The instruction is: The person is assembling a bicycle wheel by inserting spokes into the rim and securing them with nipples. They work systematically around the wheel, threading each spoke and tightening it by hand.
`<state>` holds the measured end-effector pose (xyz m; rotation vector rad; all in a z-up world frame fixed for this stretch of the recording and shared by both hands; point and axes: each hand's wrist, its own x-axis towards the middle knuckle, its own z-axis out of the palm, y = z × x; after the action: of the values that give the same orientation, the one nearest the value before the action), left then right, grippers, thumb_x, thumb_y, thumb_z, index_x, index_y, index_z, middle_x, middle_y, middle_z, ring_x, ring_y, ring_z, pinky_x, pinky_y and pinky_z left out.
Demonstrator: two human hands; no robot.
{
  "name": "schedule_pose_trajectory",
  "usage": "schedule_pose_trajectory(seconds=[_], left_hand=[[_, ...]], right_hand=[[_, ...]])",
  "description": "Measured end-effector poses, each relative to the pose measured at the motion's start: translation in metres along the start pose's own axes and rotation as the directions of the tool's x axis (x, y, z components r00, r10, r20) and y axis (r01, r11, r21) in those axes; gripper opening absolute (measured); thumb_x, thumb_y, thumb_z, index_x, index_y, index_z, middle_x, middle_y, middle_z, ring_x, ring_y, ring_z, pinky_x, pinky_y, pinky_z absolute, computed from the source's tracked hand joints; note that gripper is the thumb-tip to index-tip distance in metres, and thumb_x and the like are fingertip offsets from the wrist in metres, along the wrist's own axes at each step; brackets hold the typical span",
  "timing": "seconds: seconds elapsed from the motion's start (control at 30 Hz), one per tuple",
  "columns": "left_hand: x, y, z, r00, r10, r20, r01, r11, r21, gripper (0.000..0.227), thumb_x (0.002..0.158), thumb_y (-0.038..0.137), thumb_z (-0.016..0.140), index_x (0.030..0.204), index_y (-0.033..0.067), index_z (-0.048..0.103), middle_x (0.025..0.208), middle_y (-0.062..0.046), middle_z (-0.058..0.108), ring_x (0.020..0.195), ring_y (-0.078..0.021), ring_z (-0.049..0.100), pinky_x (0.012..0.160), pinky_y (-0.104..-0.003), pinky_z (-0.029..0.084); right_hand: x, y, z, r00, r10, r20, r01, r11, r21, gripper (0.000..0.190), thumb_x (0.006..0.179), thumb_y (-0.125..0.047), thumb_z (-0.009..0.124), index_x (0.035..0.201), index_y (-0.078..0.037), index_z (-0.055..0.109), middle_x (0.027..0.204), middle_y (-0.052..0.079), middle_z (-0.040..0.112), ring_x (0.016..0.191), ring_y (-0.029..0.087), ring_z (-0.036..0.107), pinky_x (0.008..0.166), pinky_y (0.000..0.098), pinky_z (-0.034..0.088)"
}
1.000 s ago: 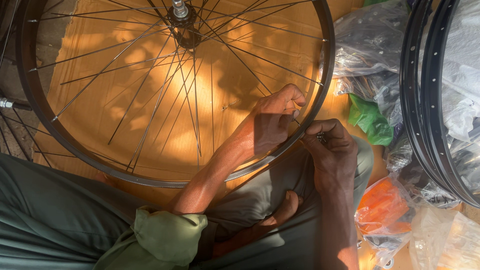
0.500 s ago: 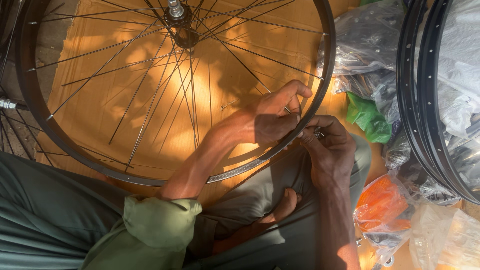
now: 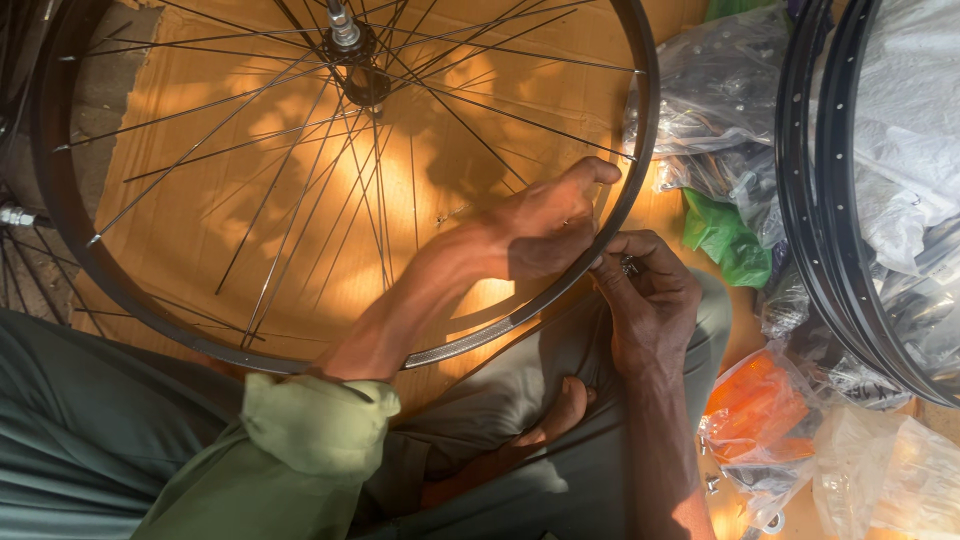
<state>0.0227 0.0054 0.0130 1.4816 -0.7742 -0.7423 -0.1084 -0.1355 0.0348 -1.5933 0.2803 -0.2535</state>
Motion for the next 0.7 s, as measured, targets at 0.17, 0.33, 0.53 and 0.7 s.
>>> schedule_pose_trajectory(seconds=[0.17,0.33,0.53,0.7], left_hand=[[-0.007,-0.002,-0.003,0.993,0.115,-0.023,-0.112,0.989,0.094,0.067,0.095,0.016,0.061,0.152,-0.0009,0.030,0.091,-0.008,0.068,0.088,-0.0218,0.068,0.081,-0.038,0.053],[-0.004,-0.001,0.001,0.995,-0.095,-0.032,0.100,0.974,0.204,0.070,0.088,0.017,0.062,0.152,0.0065,0.033,0.079,-0.010,0.067,0.078,-0.0239,0.068,0.076,-0.040,0.053],[-0.003,-0.009,0.003,0.995,0.094,-0.033,-0.089,0.987,0.133,0.071,0.090,0.011,0.066,0.152,0.0036,0.031,0.094,-0.013,0.069,0.094,-0.0248,0.070,0.088,-0.040,0.053],[0.001,-0.009,0.011,0.990,-0.129,-0.064,0.141,0.956,0.257,0.062,0.091,0.017,0.066,0.145,0.0059,0.039,0.090,-0.016,0.071,0.089,-0.0292,0.071,0.084,-0.041,0.055]], right_hand=[[-0.002,0.000,0.000,0.999,0.032,0.000,-0.032,0.999,0.001,0.012,0.096,0.005,0.072,0.107,0.003,0.068,0.098,0.007,0.072,0.083,0.008,0.064,0.075,0.0207,0.050],[0.000,0.002,-0.004,0.998,0.061,0.011,-0.062,0.996,0.059,0.013,0.095,0.006,0.071,0.108,0.003,0.067,0.099,0.006,0.072,0.086,0.009,0.066,0.078,0.0221,0.054],[0.001,0.004,-0.004,0.997,0.081,0.003,-0.081,0.997,0.016,0.014,0.095,0.007,0.071,0.108,0.003,0.067,0.100,0.007,0.072,0.087,0.009,0.066,0.079,0.0223,0.053],[0.003,0.004,-0.002,0.991,0.134,0.015,-0.134,0.991,-0.004,0.011,0.095,0.004,0.069,0.106,0.002,0.067,0.101,0.006,0.072,0.088,0.009,0.067,0.081,0.0226,0.054]])
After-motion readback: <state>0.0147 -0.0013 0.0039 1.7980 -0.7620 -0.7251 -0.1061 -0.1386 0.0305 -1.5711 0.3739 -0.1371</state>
